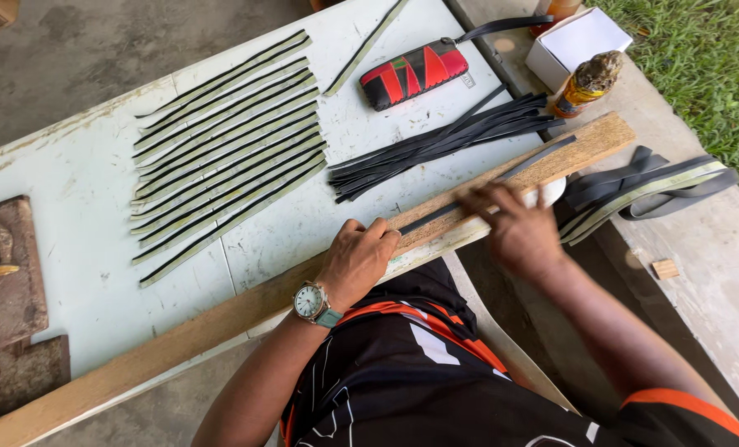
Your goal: The person repeatedly picks up long green banana fiber strips and rubs them against a wooden block to remove the outer layer, producing black strips. The person places the processed black strips into a pile on the table and continues the process with additional green strips.
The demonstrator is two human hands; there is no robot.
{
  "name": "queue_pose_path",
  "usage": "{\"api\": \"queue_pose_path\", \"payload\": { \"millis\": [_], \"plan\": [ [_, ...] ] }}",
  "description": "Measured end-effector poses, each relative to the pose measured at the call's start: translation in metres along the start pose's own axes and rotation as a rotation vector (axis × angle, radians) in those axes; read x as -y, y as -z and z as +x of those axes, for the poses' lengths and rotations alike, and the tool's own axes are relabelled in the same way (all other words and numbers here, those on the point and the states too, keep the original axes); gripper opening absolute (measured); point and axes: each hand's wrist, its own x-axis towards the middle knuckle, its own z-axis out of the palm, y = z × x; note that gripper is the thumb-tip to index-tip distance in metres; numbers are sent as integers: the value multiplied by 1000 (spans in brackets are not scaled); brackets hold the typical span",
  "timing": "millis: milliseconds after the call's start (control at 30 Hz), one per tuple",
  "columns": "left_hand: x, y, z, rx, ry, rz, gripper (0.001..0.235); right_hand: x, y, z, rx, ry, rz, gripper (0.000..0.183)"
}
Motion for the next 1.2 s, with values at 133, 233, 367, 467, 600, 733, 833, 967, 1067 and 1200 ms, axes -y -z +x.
{"api": "queue_pose_path", "payload": {
  "millis": [133, 233, 367, 467, 600, 733, 833, 967, 1067, 1200],
  "plan": [
    [1, -1, -7, -71, -4, -98, 21, -43, 26, -12, -30, -218, -229, 64],
    [5, 1, -10, -121, -8, -200, 28, -21, 36, -12, -175, -95, 79, 57],
    [13, 1, -13, -92, 51, -335, 20, 58, 20, -4, -132, 266, 599, 66],
    [19, 6, -19, -77, 95, -382, 17, 79, 18, 7, -87, 275, 533, 69],
    [26, 8, -37, -68, 34, -342, 20, 77, 14, 6, -101, 304, 422, 63],
    [28, 13, -45, -56, 57, -329, 24, 79, 12, 4, -125, 322, 335, 60],
    [27, 14, -44, -35, 75, -316, 26, 81, 11, 5, -94, 320, 286, 61],
    [27, 13, -43, -26, 81, -287, 25, 82, 12, 4, -120, 339, 215, 59],
    [30, 10, -45, -67, 35, -248, 21, 84, 8, 4, -130, 347, 191, 58],
    [30, -1, -42, -31, 25, -178, 5, 91, 4, 0, -102, 352, 148, 59]
  ]
}}
